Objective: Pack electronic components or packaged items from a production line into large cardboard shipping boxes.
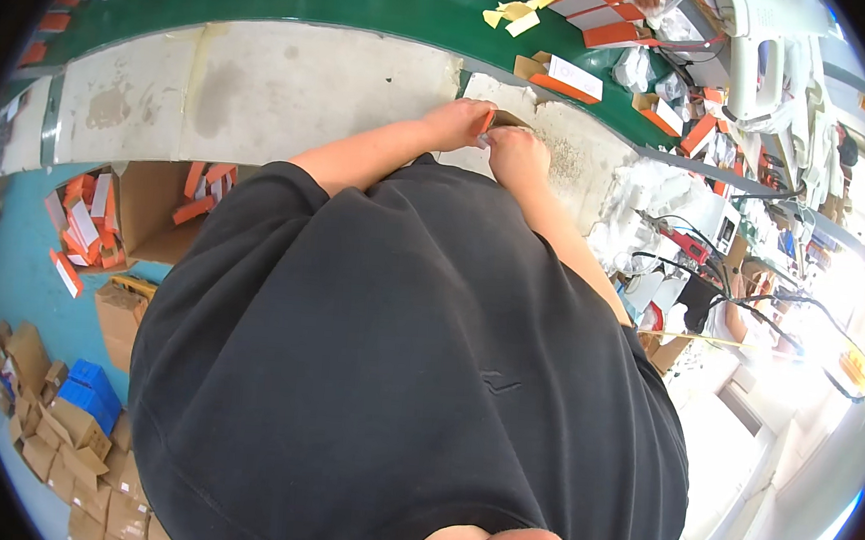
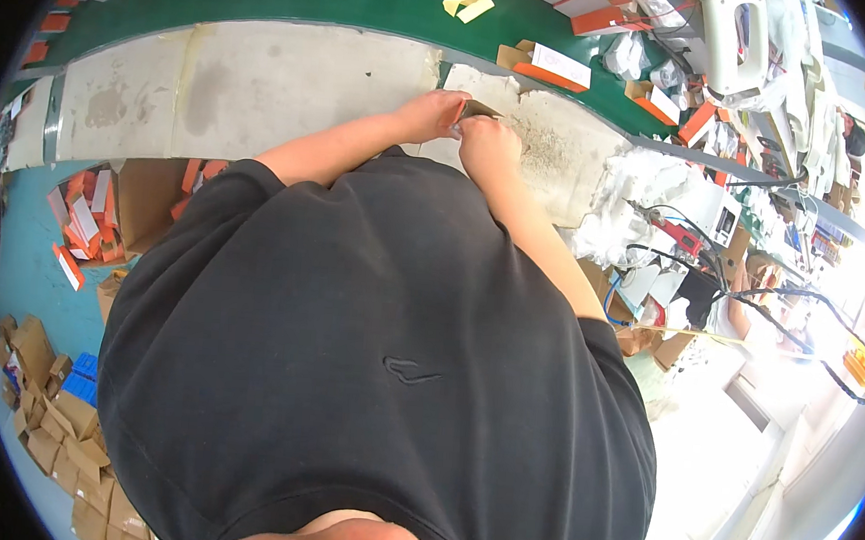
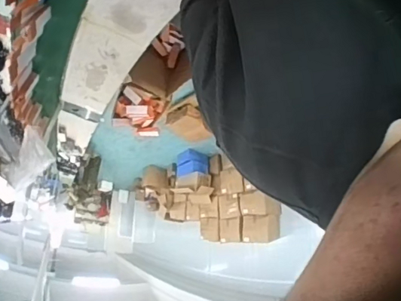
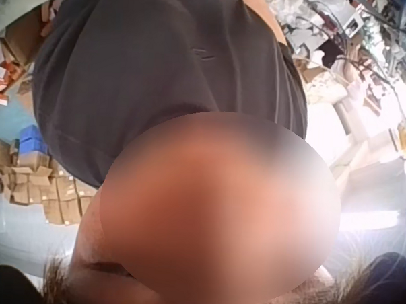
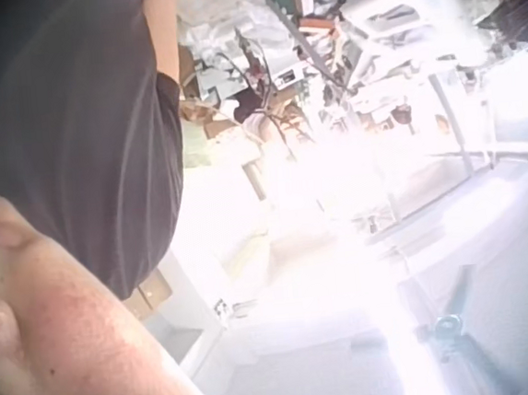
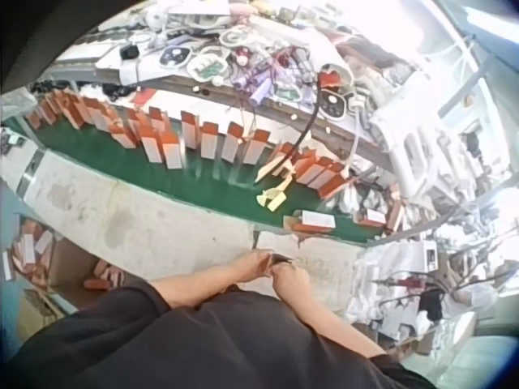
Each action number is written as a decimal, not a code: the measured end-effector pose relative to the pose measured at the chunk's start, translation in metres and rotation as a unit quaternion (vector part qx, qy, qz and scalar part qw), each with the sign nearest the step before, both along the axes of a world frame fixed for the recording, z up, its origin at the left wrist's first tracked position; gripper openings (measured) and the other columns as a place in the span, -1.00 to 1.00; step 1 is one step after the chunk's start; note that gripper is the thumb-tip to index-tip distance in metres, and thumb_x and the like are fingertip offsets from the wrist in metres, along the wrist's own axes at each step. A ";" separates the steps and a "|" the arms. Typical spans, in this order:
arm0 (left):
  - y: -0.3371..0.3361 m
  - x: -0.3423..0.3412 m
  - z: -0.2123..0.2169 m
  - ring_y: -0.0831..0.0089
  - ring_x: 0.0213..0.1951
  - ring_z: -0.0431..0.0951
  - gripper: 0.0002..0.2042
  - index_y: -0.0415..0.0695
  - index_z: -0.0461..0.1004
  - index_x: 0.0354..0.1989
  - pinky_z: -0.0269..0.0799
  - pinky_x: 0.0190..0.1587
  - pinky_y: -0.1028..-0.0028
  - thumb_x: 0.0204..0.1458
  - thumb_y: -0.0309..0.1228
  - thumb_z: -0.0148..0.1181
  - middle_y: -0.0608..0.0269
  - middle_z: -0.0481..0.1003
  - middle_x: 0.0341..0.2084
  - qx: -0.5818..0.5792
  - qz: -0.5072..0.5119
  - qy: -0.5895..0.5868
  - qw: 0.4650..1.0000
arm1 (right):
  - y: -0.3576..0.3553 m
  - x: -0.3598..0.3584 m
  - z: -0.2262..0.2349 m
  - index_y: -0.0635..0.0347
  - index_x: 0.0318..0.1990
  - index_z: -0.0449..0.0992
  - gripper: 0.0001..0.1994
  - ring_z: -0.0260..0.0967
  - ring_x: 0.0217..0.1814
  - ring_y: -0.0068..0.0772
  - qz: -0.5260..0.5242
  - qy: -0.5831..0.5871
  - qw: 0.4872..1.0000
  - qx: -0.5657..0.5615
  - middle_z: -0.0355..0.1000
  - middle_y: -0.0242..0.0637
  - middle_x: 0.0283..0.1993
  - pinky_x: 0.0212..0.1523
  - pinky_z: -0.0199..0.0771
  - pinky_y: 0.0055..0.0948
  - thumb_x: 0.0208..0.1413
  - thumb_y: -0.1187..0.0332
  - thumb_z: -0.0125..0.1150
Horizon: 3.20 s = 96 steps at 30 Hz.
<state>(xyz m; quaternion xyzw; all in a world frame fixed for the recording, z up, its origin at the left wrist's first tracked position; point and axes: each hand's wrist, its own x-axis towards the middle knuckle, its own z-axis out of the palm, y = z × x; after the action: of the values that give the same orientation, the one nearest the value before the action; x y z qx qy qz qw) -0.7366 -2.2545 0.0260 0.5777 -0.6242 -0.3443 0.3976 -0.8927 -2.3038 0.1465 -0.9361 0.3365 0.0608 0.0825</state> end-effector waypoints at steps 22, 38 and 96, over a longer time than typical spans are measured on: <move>-0.146 -0.080 0.055 0.54 -0.18 0.56 -0.82 -0.16 0.43 -0.06 0.53 -0.09 0.47 0.26 -0.37 0.20 0.27 0.56 -0.20 0.177 0.117 0.380 0.900 | -0.150 -0.104 0.059 0.30 0.41 0.14 -0.21 0.45 0.24 -0.30 -0.230 -0.396 0.689 0.562 0.44 -0.12 0.23 0.25 0.47 -0.27 0.03 0.58 0.45; -0.212 -0.079 -0.028 0.11 0.02 0.60 -0.71 0.02 0.57 0.04 0.54 0.03 0.16 0.14 -0.29 0.27 0.21 0.59 0.03 0.268 0.265 -0.128 0.917 | -0.530 -0.113 -0.066 0.30 0.22 0.45 -0.43 0.53 0.11 -0.19 -0.176 -0.305 0.929 0.119 0.57 -0.17 0.08 0.16 0.51 -0.27 0.04 0.29 0.41; 0.032 -0.029 0.037 0.15 -0.24 0.64 -0.35 -0.06 0.39 0.13 0.54 -0.20 0.24 -0.14 -0.23 0.60 0.17 0.61 -0.33 -0.058 -0.069 -0.004 0.996 | 0.022 -0.083 0.045 0.21 -0.13 0.69 -0.66 0.64 -0.09 -0.16 -0.111 -0.326 0.922 0.175 0.65 -0.12 -0.14 -0.04 0.60 -0.28 -0.11 0.36 0.58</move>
<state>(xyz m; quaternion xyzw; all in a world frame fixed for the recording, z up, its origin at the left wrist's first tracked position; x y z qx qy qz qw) -0.7658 -2.2224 0.0629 0.5101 -0.6833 -0.3319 0.4034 -0.9757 -2.2822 0.1912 -0.8315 0.3770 -0.1994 0.3561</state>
